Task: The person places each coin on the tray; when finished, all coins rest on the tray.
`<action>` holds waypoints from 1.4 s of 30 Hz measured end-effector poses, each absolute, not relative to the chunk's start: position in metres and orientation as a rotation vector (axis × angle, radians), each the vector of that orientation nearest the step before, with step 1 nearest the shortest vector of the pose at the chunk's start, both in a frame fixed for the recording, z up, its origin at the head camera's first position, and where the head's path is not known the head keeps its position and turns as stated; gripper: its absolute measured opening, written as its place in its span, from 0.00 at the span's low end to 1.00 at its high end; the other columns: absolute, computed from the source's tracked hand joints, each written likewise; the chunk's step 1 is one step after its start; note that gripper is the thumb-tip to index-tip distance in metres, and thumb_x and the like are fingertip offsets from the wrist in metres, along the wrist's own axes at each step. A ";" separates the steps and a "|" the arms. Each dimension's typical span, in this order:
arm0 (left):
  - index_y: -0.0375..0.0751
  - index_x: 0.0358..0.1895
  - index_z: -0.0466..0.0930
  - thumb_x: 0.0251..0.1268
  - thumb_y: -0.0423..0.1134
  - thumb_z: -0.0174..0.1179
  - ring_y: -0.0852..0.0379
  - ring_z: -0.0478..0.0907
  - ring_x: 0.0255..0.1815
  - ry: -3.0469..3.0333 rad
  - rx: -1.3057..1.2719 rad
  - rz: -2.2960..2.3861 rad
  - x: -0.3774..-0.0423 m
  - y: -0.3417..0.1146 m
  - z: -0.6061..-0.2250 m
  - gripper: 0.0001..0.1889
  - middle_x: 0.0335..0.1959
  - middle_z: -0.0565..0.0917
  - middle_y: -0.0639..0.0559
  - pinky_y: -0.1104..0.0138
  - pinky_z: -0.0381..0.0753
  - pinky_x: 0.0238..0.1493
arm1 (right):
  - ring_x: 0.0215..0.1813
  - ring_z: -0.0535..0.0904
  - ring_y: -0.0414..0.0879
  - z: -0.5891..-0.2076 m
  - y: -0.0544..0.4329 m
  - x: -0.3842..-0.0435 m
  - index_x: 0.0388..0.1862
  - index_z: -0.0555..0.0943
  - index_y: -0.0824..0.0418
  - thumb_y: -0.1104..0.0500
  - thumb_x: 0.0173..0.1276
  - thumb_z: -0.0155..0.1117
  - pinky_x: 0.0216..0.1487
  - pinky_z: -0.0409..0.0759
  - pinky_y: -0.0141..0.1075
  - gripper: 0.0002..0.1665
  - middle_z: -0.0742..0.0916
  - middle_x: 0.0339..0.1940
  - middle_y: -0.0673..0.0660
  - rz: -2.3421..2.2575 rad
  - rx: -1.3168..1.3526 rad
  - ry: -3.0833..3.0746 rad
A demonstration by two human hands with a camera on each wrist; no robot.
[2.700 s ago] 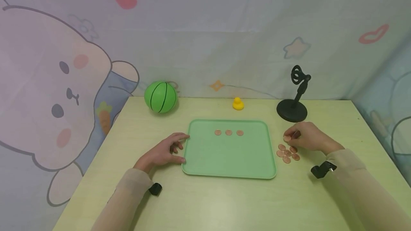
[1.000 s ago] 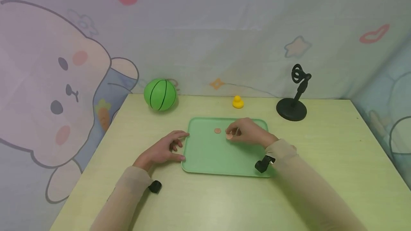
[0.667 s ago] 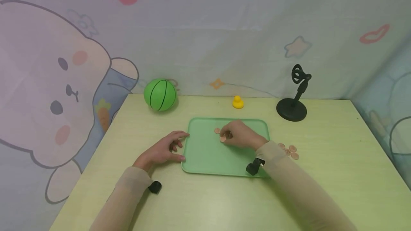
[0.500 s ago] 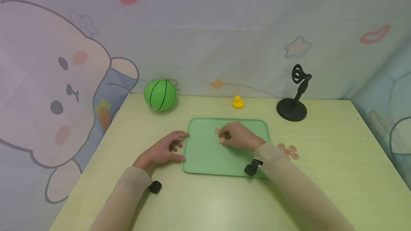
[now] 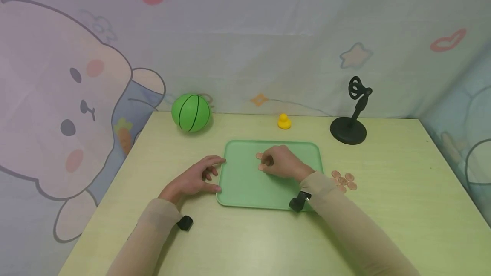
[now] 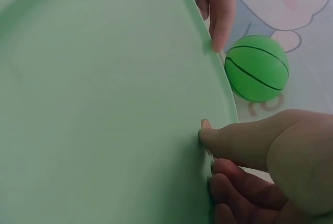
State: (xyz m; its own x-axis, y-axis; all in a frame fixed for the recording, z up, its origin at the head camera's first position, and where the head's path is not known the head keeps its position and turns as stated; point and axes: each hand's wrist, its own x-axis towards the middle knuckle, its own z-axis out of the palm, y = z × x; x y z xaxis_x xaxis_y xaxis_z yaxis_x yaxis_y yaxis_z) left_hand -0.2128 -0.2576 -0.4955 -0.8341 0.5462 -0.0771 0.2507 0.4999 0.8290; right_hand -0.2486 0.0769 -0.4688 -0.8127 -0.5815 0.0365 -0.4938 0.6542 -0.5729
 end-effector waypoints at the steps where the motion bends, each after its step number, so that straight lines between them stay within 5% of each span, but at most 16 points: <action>1: 0.41 0.79 0.66 0.59 0.37 0.80 0.49 0.73 0.52 2.416 0.665 1.258 -0.213 -0.258 -0.495 0.45 0.73 0.68 0.42 0.65 0.76 0.54 | 0.38 0.81 0.43 -0.469 0.076 -0.249 0.41 0.91 0.63 0.57 0.71 0.75 0.47 0.81 0.41 0.09 0.89 0.35 0.53 -0.870 -0.889 2.725; 30: 0.42 0.80 0.66 0.60 0.38 0.79 0.49 0.73 0.51 2.422 0.652 1.245 -0.214 -0.257 -0.497 0.45 0.72 0.68 0.42 0.63 0.76 0.54 | 0.39 0.80 0.43 -0.473 0.080 -0.253 0.44 0.90 0.59 0.49 0.69 0.77 0.48 0.81 0.40 0.15 0.89 0.38 0.52 -0.939 -0.788 2.713; 42: 0.42 0.80 0.66 0.60 0.38 0.79 0.49 0.73 0.51 2.410 0.645 1.252 -0.213 -0.258 -0.496 0.45 0.71 0.69 0.41 0.62 0.76 0.54 | 0.36 0.82 0.44 -0.454 0.142 -0.254 0.45 0.89 0.59 0.59 0.69 0.73 0.41 0.82 0.40 0.08 0.87 0.36 0.52 -0.959 -0.800 2.734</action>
State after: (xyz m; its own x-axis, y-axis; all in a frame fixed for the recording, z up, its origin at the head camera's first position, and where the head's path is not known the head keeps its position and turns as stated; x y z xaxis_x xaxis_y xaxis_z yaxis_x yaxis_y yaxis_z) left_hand -0.2128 -0.2580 -0.4964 -0.8358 0.5406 -0.0954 0.2328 0.5065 0.8302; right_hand -0.2540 0.1421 -0.4545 -0.8498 -0.5250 0.0464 -0.4389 0.6562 -0.6138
